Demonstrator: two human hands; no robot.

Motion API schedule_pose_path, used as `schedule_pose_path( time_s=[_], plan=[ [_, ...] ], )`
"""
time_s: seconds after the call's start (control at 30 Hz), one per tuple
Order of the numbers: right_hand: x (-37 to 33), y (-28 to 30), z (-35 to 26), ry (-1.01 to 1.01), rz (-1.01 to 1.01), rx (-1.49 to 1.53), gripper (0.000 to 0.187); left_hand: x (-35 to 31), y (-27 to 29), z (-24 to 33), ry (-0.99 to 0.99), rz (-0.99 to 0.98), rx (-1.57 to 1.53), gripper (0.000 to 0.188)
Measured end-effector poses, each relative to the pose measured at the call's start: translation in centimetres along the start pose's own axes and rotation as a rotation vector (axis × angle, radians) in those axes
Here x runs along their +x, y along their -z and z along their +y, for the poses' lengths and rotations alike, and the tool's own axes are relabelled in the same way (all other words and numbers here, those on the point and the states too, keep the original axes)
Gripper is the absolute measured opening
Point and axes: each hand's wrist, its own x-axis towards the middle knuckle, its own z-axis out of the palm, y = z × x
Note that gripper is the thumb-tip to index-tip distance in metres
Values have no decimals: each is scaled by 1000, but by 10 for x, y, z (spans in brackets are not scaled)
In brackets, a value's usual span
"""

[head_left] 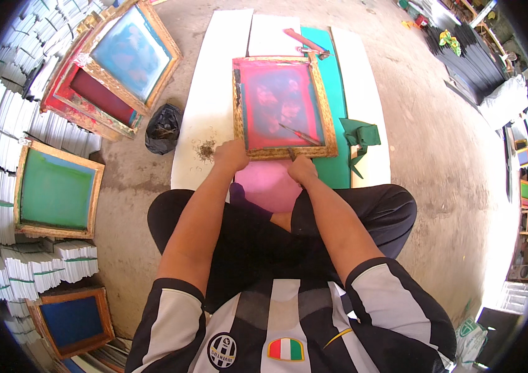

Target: The person scrapes dried pink ink from a screen printing frame using a small metal scraper. They repeatedly scrape the mesh surface and remove the dried ink residue.

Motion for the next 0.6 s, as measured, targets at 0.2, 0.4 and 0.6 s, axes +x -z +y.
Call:
schedule_pose_path(
  time_s=[0.2,0.4,0.6],
  plan=[
    [15,-12,20,46,50,-14,25,-12,-30,17,-110,-34,140,64],
    [28,-23,25,99,45,4,24,-10,-27,23,-72,-85,119,66],
    [31,-62,47,240,350,-55,26,-9,-30,16,-146,-65,24,65]
  ],
)
